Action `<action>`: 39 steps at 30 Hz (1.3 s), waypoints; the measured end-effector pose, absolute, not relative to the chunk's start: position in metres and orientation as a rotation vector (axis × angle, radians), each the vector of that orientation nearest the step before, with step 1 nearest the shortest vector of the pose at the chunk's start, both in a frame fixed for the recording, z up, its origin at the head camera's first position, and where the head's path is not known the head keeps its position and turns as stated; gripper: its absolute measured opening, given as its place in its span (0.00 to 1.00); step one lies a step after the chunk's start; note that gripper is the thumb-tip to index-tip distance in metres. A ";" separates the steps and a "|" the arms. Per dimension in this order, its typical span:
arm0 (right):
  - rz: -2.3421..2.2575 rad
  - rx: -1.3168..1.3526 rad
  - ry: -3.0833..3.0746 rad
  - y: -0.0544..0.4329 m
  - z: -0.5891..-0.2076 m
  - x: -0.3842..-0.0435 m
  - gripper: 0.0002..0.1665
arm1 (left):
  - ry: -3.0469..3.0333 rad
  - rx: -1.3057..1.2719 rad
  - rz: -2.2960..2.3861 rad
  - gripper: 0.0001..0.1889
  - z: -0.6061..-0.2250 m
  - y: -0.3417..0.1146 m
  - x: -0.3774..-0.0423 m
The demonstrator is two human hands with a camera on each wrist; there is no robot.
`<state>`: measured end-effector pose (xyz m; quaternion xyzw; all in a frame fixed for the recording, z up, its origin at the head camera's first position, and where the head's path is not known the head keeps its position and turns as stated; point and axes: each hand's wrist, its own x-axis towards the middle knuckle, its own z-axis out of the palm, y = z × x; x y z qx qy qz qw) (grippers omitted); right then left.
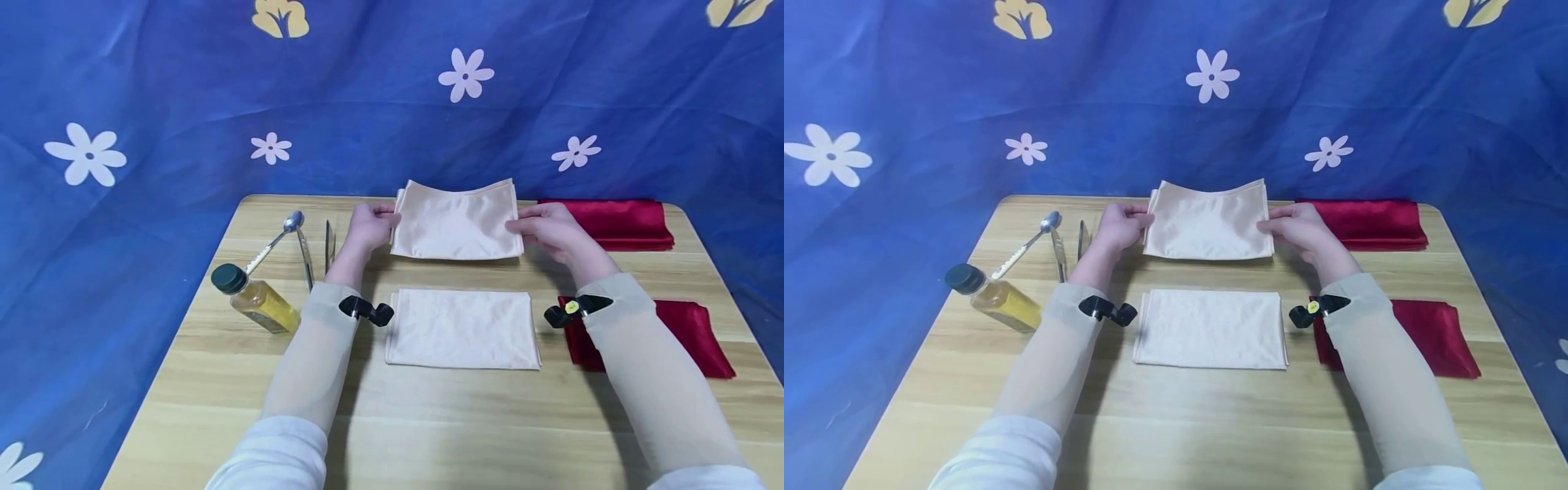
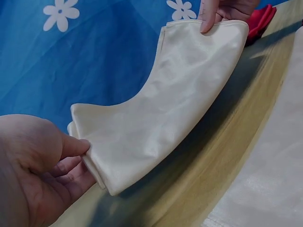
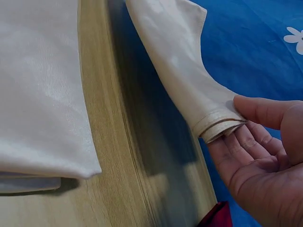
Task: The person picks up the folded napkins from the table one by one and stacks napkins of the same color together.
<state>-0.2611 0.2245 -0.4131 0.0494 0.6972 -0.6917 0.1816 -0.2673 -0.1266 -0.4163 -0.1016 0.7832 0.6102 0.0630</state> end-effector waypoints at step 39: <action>-2.090 0.112 1.936 0.247 -0.387 -0.213 0.04 | 2.345 -0.119 1.919 0.14 -0.381 -0.144 -0.211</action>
